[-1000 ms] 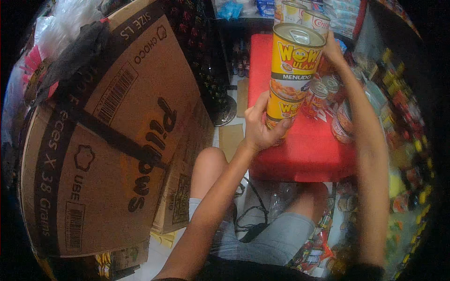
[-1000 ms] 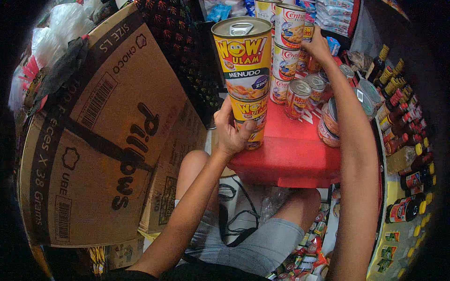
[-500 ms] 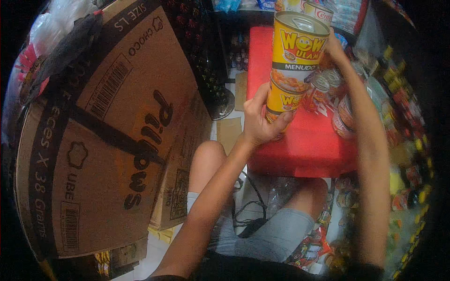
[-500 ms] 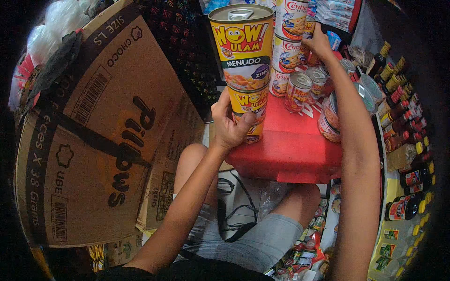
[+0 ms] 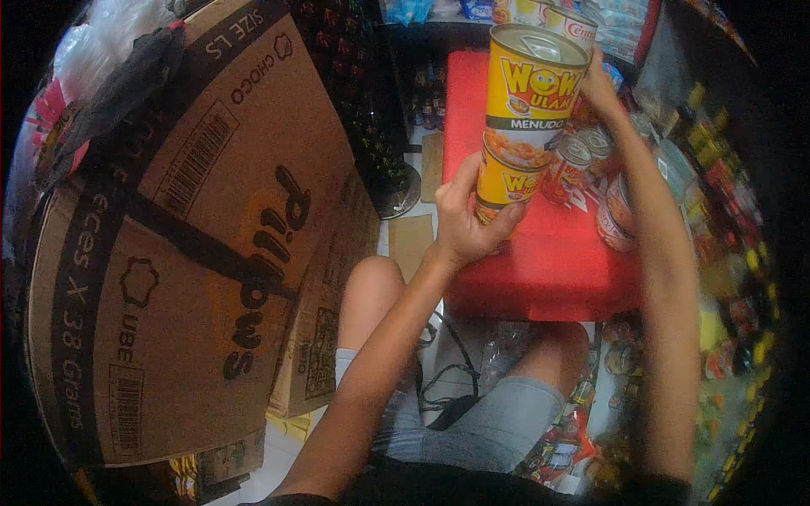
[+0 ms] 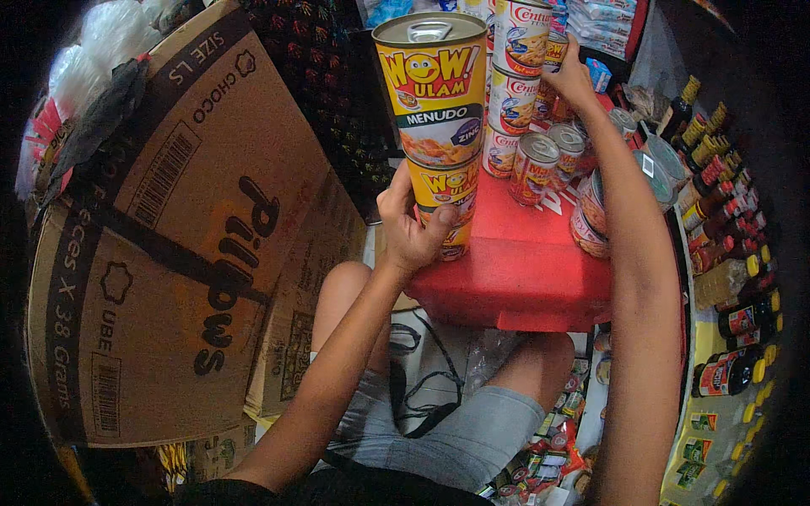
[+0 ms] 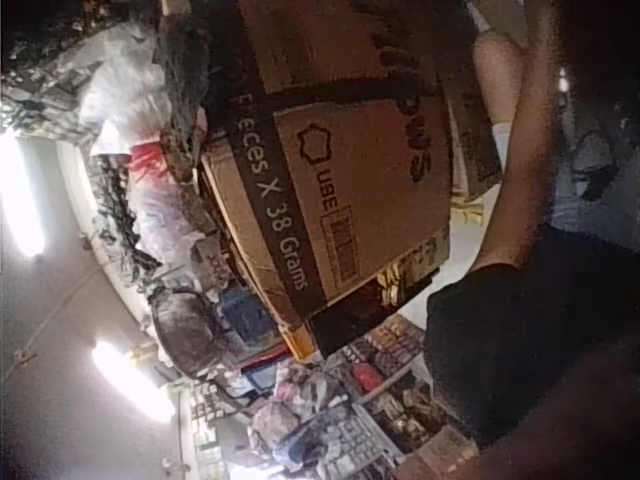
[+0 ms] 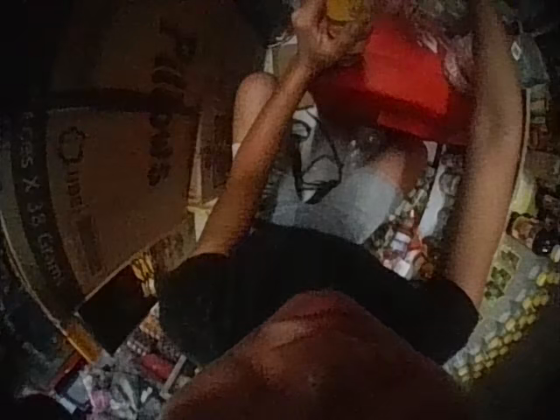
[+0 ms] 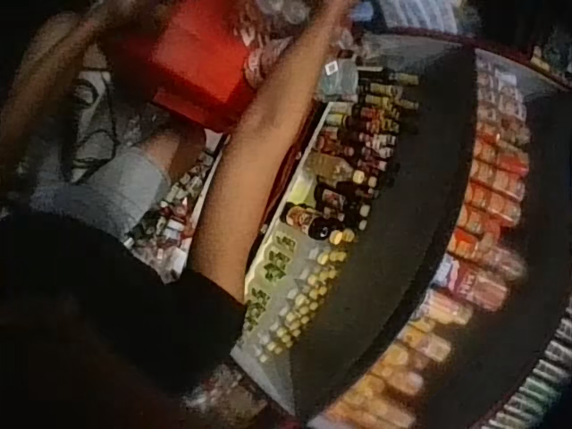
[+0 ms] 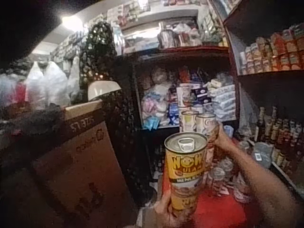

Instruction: Restocking and organizing various canned food products on store shelves.

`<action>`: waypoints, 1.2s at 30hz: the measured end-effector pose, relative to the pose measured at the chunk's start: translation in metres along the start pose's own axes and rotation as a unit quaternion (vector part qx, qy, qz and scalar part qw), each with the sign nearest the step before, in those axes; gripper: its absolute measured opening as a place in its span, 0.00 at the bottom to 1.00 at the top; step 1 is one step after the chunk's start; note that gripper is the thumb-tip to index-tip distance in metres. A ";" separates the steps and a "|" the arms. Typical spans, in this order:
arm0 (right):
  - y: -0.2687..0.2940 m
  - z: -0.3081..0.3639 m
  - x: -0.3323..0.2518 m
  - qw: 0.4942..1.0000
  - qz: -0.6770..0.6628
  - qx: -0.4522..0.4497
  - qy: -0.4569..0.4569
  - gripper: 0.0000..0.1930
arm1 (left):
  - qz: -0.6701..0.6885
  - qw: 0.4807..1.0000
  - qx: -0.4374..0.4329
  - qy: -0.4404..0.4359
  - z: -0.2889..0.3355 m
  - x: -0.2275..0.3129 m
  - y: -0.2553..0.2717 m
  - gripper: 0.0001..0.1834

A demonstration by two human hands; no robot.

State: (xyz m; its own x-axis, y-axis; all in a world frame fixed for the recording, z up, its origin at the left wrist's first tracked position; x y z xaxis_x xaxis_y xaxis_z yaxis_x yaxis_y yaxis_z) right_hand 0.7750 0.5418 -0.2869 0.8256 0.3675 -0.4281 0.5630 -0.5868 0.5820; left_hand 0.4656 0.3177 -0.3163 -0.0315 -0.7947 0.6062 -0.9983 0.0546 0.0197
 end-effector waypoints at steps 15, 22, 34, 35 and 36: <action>0.002 -0.004 -0.007 0.994 -0.030 -0.097 -0.028 0.51 | 0.082 0.996 -0.029 0.019 0.000 -0.007 0.006 0.27; 0.039 -0.011 -0.009 0.976 -0.001 -0.212 -0.050 0.41 | 0.144 0.987 -0.041 0.054 0.002 -0.009 0.005 0.28; 0.026 0.015 0.015 0.954 0.184 -0.221 -0.082 0.23 | 0.123 0.991 -0.028 0.044 0.002 -0.014 0.001 0.31; 0.026 0.014 0.006 0.963 0.152 -0.209 -0.082 0.22 | 0.118 0.992 -0.028 0.045 0.003 -0.015 0.004 0.32; 0.032 0.011 -0.003 0.961 0.170 -0.204 -0.072 0.20 | 0.112 0.992 -0.028 0.046 0.003 -0.017 0.007 0.32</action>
State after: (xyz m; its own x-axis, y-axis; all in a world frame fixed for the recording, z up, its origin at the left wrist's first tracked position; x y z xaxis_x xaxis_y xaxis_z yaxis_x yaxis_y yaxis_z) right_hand 0.7906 0.5139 -0.2748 0.9673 0.0839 -0.2393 0.2535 -0.3118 0.9157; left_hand 0.4589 0.3295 -0.3292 -0.2455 -0.7004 0.6702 -0.9624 0.2589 -0.0820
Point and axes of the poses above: each hand's wrist, its own z-axis away from the middle knuckle, its own y-axis out of the back of the hand, x = y × z, the point moved 8 cm from there along -z, towards the middle knuckle, and after that the axes turned 2 degrees about y, right-handed, at the moved point
